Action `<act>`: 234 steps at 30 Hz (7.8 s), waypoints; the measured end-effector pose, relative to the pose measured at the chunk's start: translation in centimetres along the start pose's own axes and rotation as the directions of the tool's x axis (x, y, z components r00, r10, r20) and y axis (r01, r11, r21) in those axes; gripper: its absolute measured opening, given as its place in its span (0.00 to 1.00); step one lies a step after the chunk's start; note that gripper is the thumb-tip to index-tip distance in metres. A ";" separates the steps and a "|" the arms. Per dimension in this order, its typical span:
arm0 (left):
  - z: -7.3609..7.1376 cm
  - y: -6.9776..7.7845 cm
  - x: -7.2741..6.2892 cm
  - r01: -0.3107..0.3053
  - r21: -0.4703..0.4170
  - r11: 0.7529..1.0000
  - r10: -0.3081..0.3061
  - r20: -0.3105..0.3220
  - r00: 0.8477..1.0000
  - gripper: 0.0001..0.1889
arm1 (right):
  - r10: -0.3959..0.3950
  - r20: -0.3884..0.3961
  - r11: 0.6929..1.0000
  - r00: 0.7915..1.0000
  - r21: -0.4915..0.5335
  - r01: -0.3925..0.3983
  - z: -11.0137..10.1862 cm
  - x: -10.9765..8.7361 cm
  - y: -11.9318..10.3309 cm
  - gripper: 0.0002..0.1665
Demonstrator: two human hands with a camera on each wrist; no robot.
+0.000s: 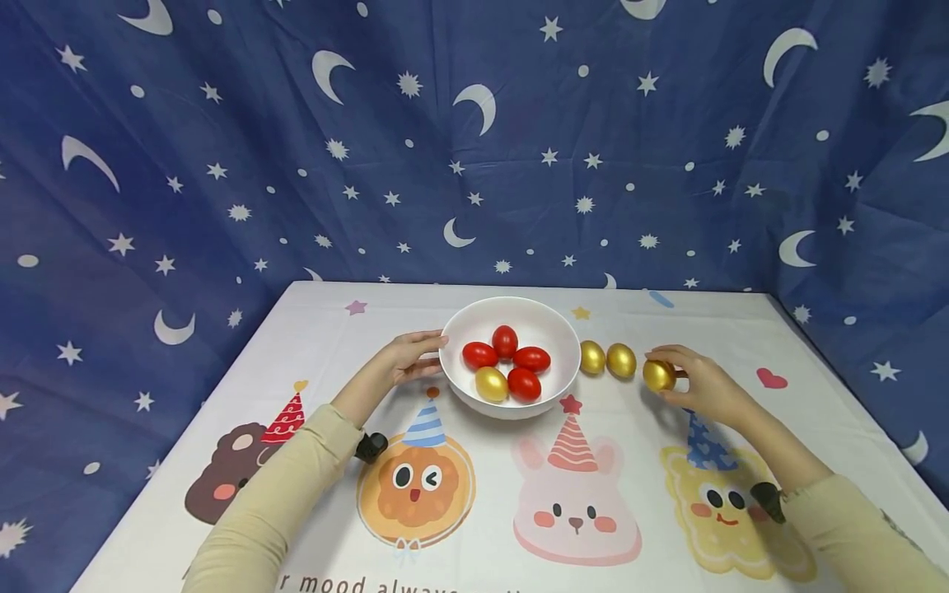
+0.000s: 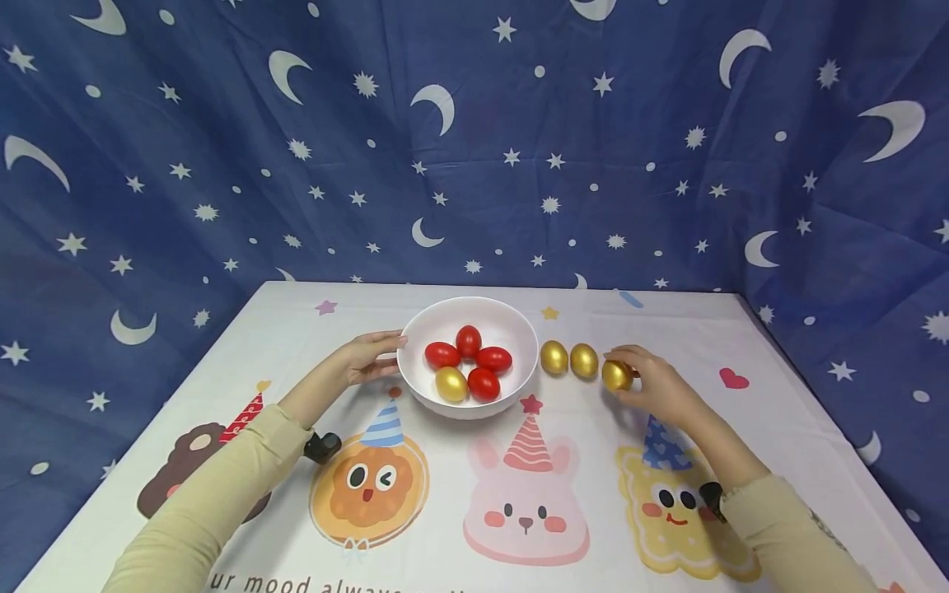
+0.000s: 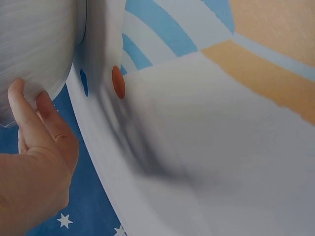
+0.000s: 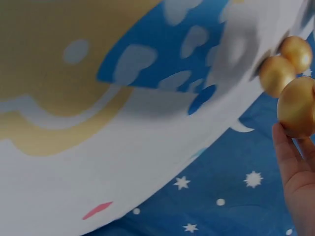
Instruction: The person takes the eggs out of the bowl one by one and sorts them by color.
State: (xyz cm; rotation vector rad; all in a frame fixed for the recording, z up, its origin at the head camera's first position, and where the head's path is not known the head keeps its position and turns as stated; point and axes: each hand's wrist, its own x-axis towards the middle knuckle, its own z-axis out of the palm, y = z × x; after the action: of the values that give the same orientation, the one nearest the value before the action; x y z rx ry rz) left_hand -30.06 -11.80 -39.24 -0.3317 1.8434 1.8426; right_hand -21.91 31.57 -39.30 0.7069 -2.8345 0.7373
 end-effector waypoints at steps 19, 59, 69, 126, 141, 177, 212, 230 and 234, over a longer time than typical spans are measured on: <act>-0.2 0.0 0.0 0.017 0.006 1.000 -0.017 -0.008 1.000 0.28 | 0.139 0.171 0.989 0.975 -0.065 -0.130 0.3 3.2 2.8 0.30; 0.0 -0.1 0.2 0.006 -0.023 1.000 -0.006 0.008 1.000 0.28 | 0.097 0.253 0.995 0.963 -0.020 -0.095 0.3 4.9 3.4 0.35; -0.2 0.0 0.4 0.005 -0.022 1.000 -0.005 0.000 1.000 0.27 | 0.092 0.277 0.995 0.956 -0.053 -0.080 -0.6 5.2 2.5 0.33; -0.1 0.1 0.2 0.003 -0.023 1.000 -0.003 -0.001 1.000 0.28 | -0.051 0.039 0.995 0.998 0.091 0.047 0.1 7.8 -8.7 0.17; -0.1 -0.1 -0.2 0.003 -0.015 1.000 -0.003 -0.008 1.000 0.28 | -0.048 0.087 0.991 0.995 0.132 0.036 3.3 8.6 -13.1 0.14; -0.2 -0.1 -0.1 0.003 -0.002 1.000 -0.003 0.004 1.000 0.28 | 0.076 0.512 0.991 0.856 -0.131 -0.009 6.2 15.2 -18.6 0.20; -0.1 0.1 0.0 0.008 -0.017 1.000 -0.007 0.029 1.000 0.28 | 0.283 0.622 0.956 0.730 -0.115 -0.271 8.5 16.3 -18.4 0.16; 0.1 -0.1 -0.1 0.008 -0.030 1.000 -0.007 0.012 1.000 0.27 | 0.214 0.597 0.969 0.773 -0.031 -0.244 8.4 15.8 -18.0 0.16; 0.1 0.0 -0.1 0.013 -0.024 1.000 -0.013 0.009 1.000 0.28 | 0.184 0.596 0.972 0.782 0.006 -0.234 8.2 15.7 -17.9 0.15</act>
State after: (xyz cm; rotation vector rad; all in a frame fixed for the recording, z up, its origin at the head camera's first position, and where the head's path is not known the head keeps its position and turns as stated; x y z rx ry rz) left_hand -29.94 -11.77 -39.15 -0.3425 1.8102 1.8559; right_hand -27.36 7.29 -35.12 0.7470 -3.5243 0.7727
